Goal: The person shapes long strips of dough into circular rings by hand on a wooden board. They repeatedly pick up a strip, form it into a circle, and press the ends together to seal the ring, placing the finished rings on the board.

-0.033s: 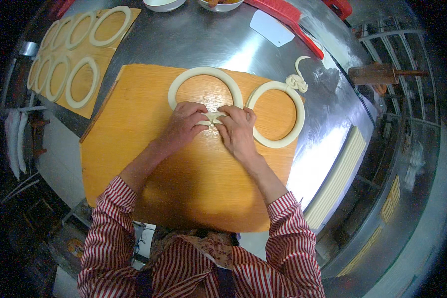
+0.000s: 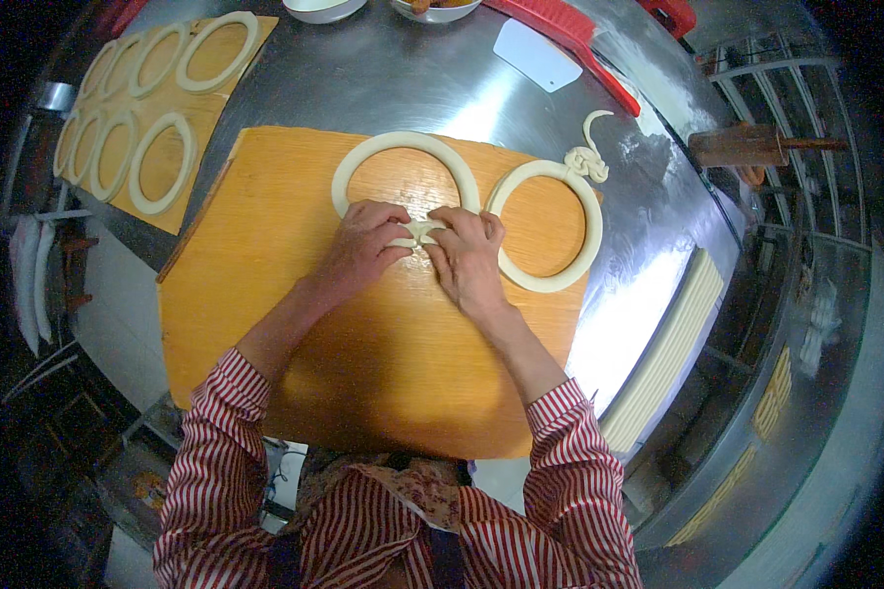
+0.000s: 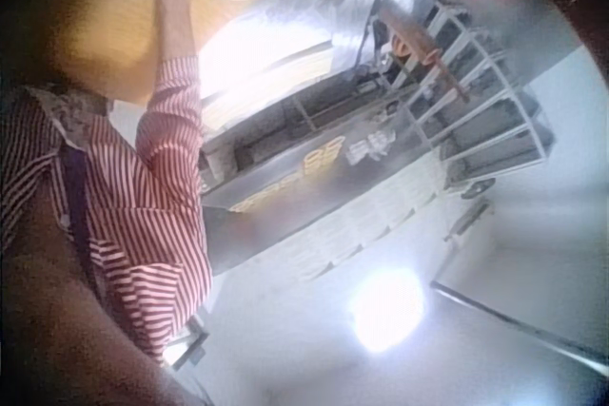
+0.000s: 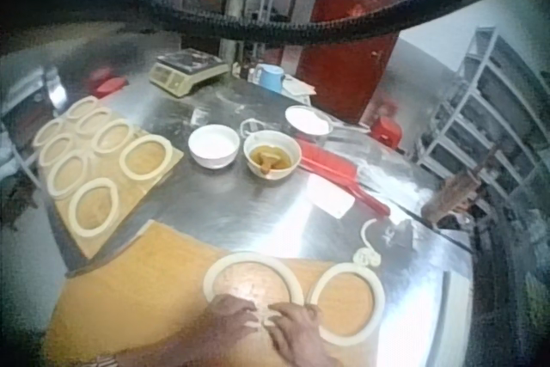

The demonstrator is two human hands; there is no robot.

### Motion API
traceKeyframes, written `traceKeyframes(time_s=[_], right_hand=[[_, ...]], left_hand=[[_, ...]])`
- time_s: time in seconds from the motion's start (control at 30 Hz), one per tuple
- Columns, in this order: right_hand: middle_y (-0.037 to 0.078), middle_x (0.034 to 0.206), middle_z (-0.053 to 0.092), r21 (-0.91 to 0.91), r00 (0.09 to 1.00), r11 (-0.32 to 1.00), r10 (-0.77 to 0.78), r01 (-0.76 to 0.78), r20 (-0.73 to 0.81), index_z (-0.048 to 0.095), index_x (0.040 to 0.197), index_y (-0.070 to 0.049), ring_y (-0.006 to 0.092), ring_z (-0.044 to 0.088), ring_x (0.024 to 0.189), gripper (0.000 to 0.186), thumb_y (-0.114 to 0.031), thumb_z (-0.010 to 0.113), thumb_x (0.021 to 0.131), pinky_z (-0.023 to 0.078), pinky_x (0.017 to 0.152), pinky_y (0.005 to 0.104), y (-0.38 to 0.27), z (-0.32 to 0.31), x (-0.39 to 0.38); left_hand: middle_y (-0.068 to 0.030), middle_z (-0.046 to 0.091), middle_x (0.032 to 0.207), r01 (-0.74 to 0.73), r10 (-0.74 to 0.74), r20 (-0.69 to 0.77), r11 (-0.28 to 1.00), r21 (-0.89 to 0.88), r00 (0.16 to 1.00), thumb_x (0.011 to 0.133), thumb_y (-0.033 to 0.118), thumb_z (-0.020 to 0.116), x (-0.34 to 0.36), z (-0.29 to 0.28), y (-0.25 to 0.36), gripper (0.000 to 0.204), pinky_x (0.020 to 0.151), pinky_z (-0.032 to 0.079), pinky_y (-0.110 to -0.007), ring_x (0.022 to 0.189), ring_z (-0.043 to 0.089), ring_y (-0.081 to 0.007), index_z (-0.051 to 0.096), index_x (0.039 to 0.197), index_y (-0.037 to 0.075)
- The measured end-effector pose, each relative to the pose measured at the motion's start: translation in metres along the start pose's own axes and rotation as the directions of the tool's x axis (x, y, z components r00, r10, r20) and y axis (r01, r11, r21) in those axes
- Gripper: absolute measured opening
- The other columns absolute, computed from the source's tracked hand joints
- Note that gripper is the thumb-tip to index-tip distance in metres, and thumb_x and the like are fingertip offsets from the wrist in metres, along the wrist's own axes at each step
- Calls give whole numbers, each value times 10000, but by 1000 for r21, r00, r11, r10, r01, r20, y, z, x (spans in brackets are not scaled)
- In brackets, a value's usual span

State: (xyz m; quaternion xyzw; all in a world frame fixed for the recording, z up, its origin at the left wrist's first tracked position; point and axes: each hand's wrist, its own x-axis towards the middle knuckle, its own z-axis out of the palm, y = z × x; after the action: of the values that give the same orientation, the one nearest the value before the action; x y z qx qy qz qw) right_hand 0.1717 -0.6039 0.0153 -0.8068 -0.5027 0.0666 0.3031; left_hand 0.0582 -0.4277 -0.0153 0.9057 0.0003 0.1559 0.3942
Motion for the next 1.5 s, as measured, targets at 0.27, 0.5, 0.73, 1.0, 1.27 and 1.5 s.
traceKeyframes(time_s=[0.27,0.5,0.73,1.0,1.27,1.5], right_hand=[[70,1234,607,16,1000,1000,9,-9,-4,689,982,-27,238,547,1187,174,-25,712,810,296,1067,492,-11,4,3],[81,1264,593,-14,999,999,-40,40,12,692,982,-23,256,539,1207,213,-15,713,770,293,1074,514,-8,11,-3],[89,1255,596,23,996,996,83,-83,-24,704,937,-27,265,542,1186,222,-54,780,730,307,1078,498,-22,2,-6],[87,1218,623,-71,986,997,-26,15,-162,705,898,-47,270,569,1163,210,-74,805,715,333,1054,523,-23,25,-13],[113,1292,594,-140,981,990,-33,6,-192,737,913,-65,293,531,1239,182,-117,801,751,324,1058,551,-23,29,-28],[112,1336,579,-124,972,992,-2,-28,-234,763,930,-89,298,529,1240,176,-121,799,761,324,1060,541,-23,34,-30]], left_hand=[[-70,634,1067,22,-22,-55,1000,-2,998,783,108,757,1,3,4,165,990,407,-437,1052,589,-258,693,916,33],[-75,636,1058,32,-32,-54,999,5,998,748,81,770,-1,11,7,154,996,411,-446,1050,588,-271,707,880,33],[-96,644,1129,123,-121,-39,992,42,992,754,-5,718,-17,8,15,267,1066,390,-491,1132,581,-307,684,1016,36],[-171,667,1193,274,-277,32,916,-292,960,809,-114,536,1,-1,19,590,1024,467,-434,1146,621,-332,502,1381,31],[-189,722,1061,429,-391,177,824,-370,903,907,23,622,16,4,14,331,839,552,-375,951,705,-293,637,1234,-28],[-176,740,991,471,-432,194,839,-274,881,900,73,669,22,6,16,246,788,564,-333,890,719,-256,709,1126,-14]])
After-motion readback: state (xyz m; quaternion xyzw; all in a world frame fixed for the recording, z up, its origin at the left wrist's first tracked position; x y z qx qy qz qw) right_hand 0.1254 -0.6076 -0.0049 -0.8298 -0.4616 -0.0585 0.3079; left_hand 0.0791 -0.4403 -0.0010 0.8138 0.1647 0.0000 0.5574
